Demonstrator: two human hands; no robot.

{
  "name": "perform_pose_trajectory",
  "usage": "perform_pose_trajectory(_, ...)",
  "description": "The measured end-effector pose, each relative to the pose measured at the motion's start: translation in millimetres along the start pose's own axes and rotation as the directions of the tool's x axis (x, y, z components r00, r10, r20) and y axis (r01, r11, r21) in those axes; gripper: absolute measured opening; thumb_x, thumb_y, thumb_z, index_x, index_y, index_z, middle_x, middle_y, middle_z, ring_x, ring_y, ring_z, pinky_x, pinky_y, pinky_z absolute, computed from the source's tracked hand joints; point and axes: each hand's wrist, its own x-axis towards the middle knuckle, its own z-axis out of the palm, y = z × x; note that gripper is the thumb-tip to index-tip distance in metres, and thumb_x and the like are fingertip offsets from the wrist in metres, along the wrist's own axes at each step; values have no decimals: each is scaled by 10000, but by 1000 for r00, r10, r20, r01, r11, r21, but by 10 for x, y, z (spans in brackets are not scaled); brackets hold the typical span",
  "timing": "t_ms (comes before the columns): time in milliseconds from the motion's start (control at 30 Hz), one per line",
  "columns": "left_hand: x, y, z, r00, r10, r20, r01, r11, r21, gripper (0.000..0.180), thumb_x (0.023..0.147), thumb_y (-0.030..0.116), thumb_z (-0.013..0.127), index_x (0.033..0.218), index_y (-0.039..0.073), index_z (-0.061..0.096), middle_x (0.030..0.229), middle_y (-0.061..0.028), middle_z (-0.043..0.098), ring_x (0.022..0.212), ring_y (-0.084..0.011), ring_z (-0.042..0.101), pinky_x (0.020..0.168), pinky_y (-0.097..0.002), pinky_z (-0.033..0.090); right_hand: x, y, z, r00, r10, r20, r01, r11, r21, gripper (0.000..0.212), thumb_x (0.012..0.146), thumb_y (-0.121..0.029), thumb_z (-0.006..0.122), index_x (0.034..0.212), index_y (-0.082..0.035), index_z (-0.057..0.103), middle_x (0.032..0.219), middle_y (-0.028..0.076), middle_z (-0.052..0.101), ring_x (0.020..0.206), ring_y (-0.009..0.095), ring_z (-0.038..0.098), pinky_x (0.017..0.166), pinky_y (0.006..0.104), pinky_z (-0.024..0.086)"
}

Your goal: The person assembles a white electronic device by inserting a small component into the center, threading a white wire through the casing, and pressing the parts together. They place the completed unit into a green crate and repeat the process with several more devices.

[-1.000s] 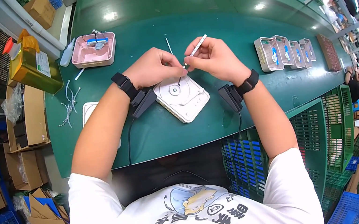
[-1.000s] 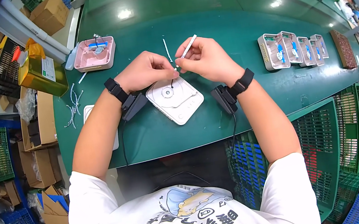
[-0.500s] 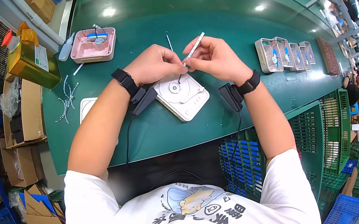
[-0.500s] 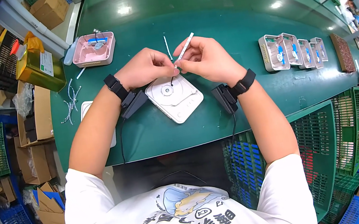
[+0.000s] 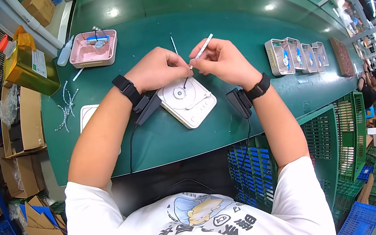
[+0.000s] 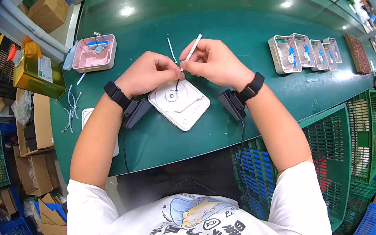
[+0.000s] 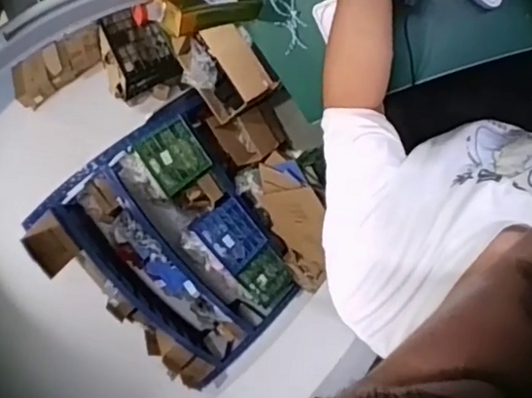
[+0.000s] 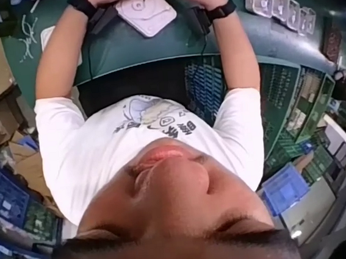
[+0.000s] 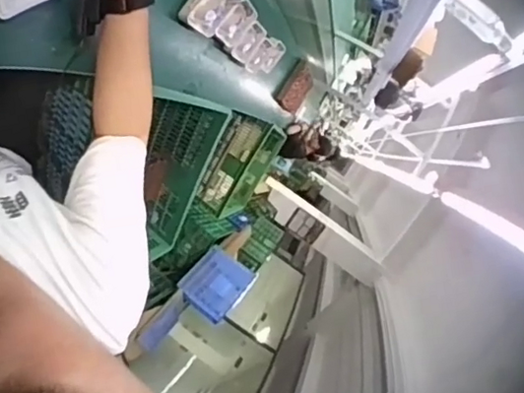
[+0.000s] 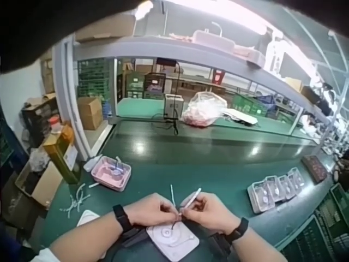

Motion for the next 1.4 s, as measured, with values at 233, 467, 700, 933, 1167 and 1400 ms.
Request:
perform_pose_trajectory(233, 17, -30, -17, 1000, -19, 5, 18, 999, 29, 211, 989, 192, 796, 1070, 18, 882, 1002, -53, 853, 896, -90, 743, 842, -276, 586, -26, -162, 68, 991, 128, -27, -130, 989, -67, 215, 1063, -218, 763, 1159, -27, 767, 918, -7, 758, 804, 67, 668, 738, 264, 562)
perform_pose_trajectory(467, 3, -22, 6, 1000, 18, -2, -18, 1000, 12, 190, 991, 180, 800, 1059, 19, 875, 994, -54, 848, 889, -90, 735, 828, -281, 588, -13, -66, 12, 980, 195, 37, -190, 976, -111, 277, 1064, -306, 760, 1057, -31, 795, 926, -4, 762, 800, 65, 656, 700, 254, 530)
perform_pose_trajectory(700, 12, -25, -46, 1000, 0, -19, 0, 1000, 5, 183, 977, 178, 816, 1042, 15, 867, 959, -45, 831, 885, -95, 726, 821, -281, 584, 0, -14, 41, 992, 129, 2, -127, 984, -121, 249, 1053, -280, 748, 1056, -36, 798, 912, -5, 751, 799, 65, 650, 679, 255, 512)
perform_pose_trajectory(933, 7, -34, -4, 997, -65, -52, 64, 998, -20, 207, 967, 198, 827, 1016, -1, 857, 917, -39, 808, 839, -86, 706, 777, -275, 570, -6, -21, 48, 985, 169, 27, -166, 982, -95, 239, 1057, -282, 737, 1083, -52, 796, 898, -11, 729, 791, 66, 633, 684, 260, 510)
perform_pose_trajectory(1167, 0, -12, -37, 982, -188, -27, 186, 979, -86, 239, 970, 224, 836, 998, -12, 850, 882, -25, 785, 781, -73, 679, 715, -260, 542, 10, 1, 66, 986, 155, 53, -150, 985, -87, 229, 1106, -281, 715, 1107, -61, 778, 894, -34, 701, 786, 54, 620, 699, 242, 501)
perform_pose_trajectory(1400, 14, -78, -50, 983, -175, 53, 181, 970, -160, 229, 991, 227, 854, 1009, -2, 849, 870, -3, 770, 780, -61, 670, 706, -264, 538, 7, 28, 96, 982, 175, 73, -175, 984, -10, 204, 1101, -239, 730, 1099, -40, 775, 882, -42, 699, 786, 57, 622, 711, 253, 514)
